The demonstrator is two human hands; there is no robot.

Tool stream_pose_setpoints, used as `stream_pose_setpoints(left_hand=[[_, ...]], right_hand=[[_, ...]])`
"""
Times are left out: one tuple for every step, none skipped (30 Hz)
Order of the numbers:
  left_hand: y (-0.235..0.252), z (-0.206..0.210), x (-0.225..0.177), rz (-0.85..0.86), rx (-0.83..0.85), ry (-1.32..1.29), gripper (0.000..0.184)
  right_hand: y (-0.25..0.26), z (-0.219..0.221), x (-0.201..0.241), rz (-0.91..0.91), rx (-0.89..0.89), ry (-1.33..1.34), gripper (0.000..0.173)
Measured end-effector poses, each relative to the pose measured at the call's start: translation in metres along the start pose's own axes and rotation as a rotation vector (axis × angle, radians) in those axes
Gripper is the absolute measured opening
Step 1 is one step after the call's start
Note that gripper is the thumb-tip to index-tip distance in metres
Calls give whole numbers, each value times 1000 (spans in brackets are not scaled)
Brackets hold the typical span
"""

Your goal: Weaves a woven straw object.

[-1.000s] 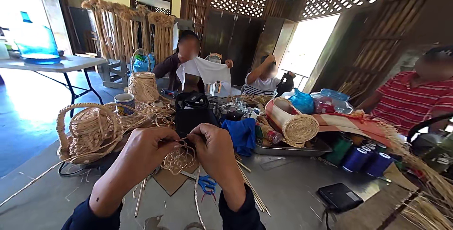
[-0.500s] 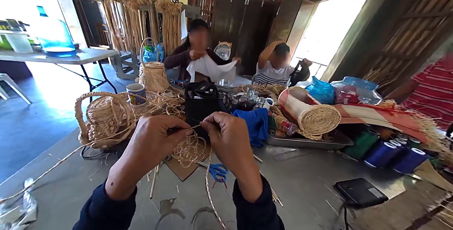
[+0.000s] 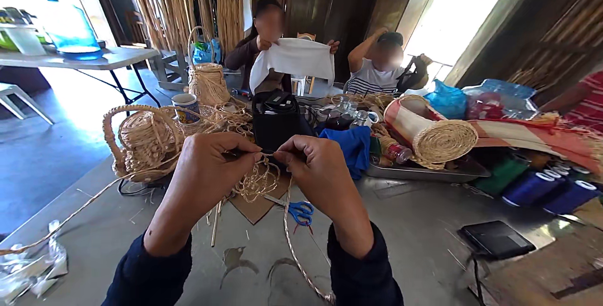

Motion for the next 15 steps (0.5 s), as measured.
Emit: stream_pose_setpoints(left_hand=[[0, -1, 1, 1, 3, 8, 5], [1, -2, 2, 2, 7, 16, 5], [1, -3, 2, 2, 11, 25, 5], [1, -3, 3, 0, 14, 32, 5], [1, -3, 3, -3, 18, 37, 5], [1, -4, 3, -6, 19, 39, 5], [1, -4, 4, -5, 22, 38, 5], [2, -4, 4, 1, 26, 35, 5], [2, -4, 5, 4, 35, 25, 5], [2, -4, 5, 5, 43, 13, 5], [2, -4, 6, 7, 49, 1, 6], [2, -4, 6, 6, 52, -11, 6], [2, -3, 7, 4, 52, -26, 6], [2, -2, 7, 1, 50, -37, 7], [3, -2, 6, -6, 50, -42, 7]], right_hand=[[1, -1, -1, 22, 36, -13, 12], [1, -2, -3, 40, 62, -28, 13], [2, -4, -5, 53, 89, -36, 14], [2, -6, -7, 64, 128, -38, 14], [2, -8, -9, 73, 174, -26, 15], [3, -9, -10, 66, 219, 12, 15], [3, -11, -11, 46, 256, 81, 15], [3, -12, -11, 22, 281, 170, 14], [3, -13, -10, 4, 293, 265, 15], [3, -13, -9, 9, 297, 366, 15], [3, -12, -9, 29, 298, 477, 16], [4, -10, -10, 56, 303, 593, 17], [4, -8, -11, 92, 307, 704, 18], [5, -5, -11, 127, 310, 810, 23], [7, -1, -12, 155, 321, 910, 28]])
Point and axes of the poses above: each hand's wrist, its own y-axis towards the middle knuckle, its own z-axis out of the palm, x = y × z, the point moved 4 cm from there along y, towards the middle knuckle, and after that the axes turned 12 degrees about z, right-handed, at the moved point
